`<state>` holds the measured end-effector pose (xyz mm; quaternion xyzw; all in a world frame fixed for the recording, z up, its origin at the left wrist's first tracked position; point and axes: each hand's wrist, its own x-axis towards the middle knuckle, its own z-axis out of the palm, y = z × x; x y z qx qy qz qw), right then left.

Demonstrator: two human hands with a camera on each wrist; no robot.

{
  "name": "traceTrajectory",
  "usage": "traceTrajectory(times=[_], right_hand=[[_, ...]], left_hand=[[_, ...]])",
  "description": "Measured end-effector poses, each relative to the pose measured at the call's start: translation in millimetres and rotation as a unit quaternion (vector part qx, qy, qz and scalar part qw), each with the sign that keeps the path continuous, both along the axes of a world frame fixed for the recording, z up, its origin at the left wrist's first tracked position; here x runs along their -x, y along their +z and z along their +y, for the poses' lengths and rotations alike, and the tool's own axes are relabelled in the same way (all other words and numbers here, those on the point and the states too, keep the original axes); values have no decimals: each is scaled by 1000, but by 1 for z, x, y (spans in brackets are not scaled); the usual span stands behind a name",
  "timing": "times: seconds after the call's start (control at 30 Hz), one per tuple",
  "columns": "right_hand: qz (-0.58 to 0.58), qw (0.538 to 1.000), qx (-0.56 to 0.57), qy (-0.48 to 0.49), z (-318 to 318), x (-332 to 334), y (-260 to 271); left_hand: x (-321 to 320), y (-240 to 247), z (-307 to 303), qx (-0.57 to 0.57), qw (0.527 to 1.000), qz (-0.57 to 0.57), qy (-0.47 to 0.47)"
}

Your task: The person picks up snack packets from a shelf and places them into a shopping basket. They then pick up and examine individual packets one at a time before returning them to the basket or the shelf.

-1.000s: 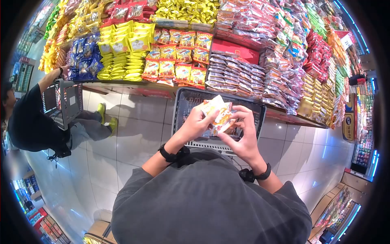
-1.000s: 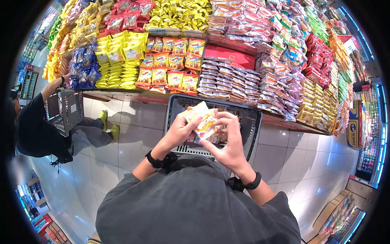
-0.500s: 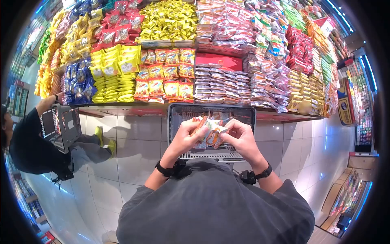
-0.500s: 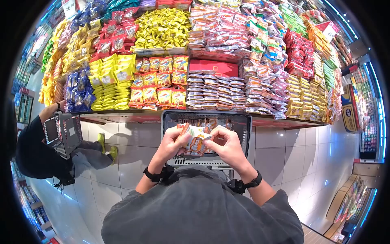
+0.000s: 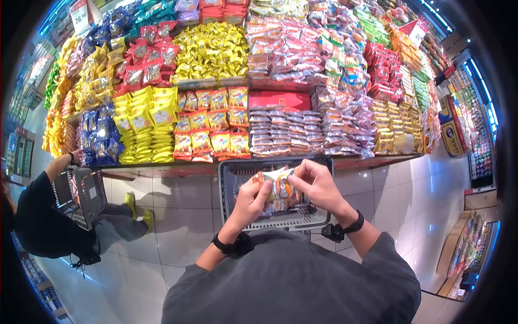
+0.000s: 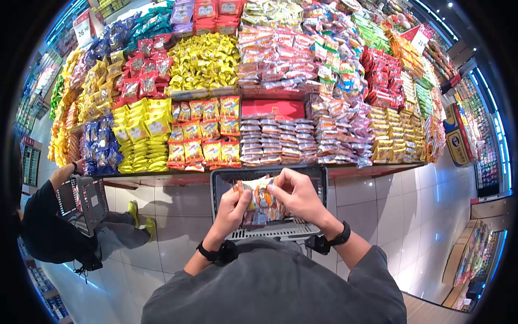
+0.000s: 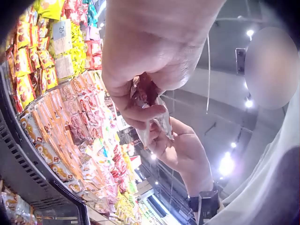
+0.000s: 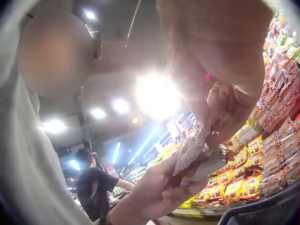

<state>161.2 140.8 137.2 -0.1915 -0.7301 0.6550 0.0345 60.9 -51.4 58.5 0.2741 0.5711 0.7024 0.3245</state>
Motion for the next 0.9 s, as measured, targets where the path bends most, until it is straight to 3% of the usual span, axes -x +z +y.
traceTrajectory(times=[0.1,0.23,0.3,0.37,0.43,0.47,0.5,0.57,0.63,0.67,0.73,0.77,0.9], right_hand=[[-33,996,-69,48,6,9,-1],[5,998,64,20,1,21,-3],[-7,997,70,28,-9,30,12],[-28,995,91,32,3,32,1],[-35,998,16,48,28,40,-1],[17,994,-104,7,45,51,0],[68,972,-222,-34,67,64,0],[75,931,-346,-84,119,92,-3],[65,845,-528,-53,160,120,-15],[67,845,-528,-49,180,134,-30],[57,780,-623,-7,209,157,-72],[15,796,-605,17,216,166,-88],[-33,745,-655,116,235,183,-146]], left_hand=[[5,3,2,-11,999,-35,6],[11,0,7,1,999,-11,41],[17,7,10,-4,980,172,95],[18,8,6,20,989,128,71],[18,-1,4,4,998,13,64],[21,-7,-1,33,998,16,58],[23,-10,-5,47,997,25,60],[25,-9,-11,45,997,17,54],[26,-10,-14,41,998,3,55],[27,-11,-15,48,998,4,36],[26,-8,-16,46,999,-15,16],[27,-8,-17,45,999,-16,21],[32,-5,-24,44,998,-36,16]])
